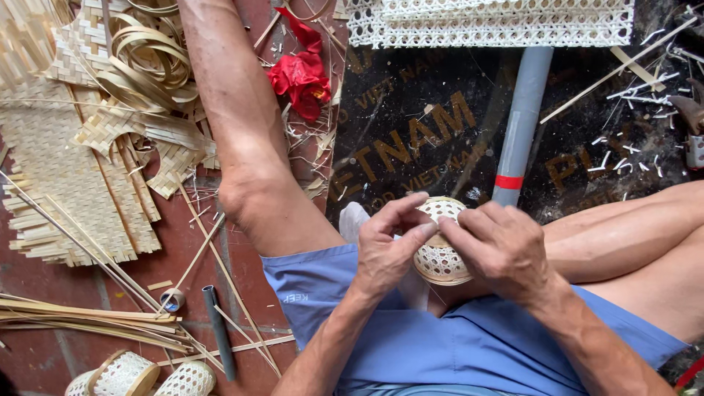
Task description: The person sits on the floor and assembles small woven bamboo baskets. They press a woven bamboo cylinder onto a round wooden base, trim protruding strips with shears, apply glue from a squeeze bottle around the inside rim, and fit a thin wooden ring over the top edge, setting finished baskets aside.
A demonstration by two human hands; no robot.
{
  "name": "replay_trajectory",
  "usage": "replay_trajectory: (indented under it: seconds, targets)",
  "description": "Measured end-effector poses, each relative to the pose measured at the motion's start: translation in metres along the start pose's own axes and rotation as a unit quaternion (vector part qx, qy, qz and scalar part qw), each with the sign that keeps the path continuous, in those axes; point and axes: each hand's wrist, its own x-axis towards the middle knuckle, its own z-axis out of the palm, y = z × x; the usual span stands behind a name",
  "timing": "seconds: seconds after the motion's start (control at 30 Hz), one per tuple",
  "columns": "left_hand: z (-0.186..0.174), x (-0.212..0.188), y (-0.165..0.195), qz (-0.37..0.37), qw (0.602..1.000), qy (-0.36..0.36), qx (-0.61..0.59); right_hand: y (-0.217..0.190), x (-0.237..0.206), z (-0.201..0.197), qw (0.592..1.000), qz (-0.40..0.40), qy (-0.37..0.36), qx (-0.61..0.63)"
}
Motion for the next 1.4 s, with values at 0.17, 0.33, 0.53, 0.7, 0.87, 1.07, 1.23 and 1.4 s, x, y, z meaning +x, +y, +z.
replay_trajectory:
  seconds: [0.17,0.33,0.53,0.7,0.87,1.07,1.23,1.4]
  targets:
    - [-0.024,-0.023,0.013,-0.058,0.995,0.019,-0.075,0.025,0.012,-0.005,0.989,0.135,-0.032,-0.056]
    - [-0.069,-0.076,0.057,-0.124,0.989,0.072,0.035,0.039,0.001,-0.02,0.941,0.308,0.136,0.043]
    - [-0.012,-0.048,0.033,-0.082,0.986,0.143,-0.038,0.007,0.016,0.024,0.936,0.313,0.152,0.046]
    - [0.003,-0.008,0.023,0.002,0.989,0.144,0.02,-0.041,0.017,0.036,0.931,0.332,0.078,0.133]
    - [-0.023,0.027,0.052,0.036,0.904,0.129,0.407,-0.041,0.018,0.015,0.87,0.39,0.042,0.298]
    - [-0.04,0.076,0.086,0.079,0.872,-0.017,0.483,0.02,0.073,-0.008,0.944,0.265,-0.01,0.198]
    - [-0.03,0.101,0.082,0.048,0.809,-0.105,0.577,0.056,0.123,0.018,0.879,0.283,-0.345,0.17]
    - [-0.032,0.131,0.068,0.122,0.786,-0.175,0.581,0.069,0.138,0.044,0.879,0.174,-0.443,0.033]
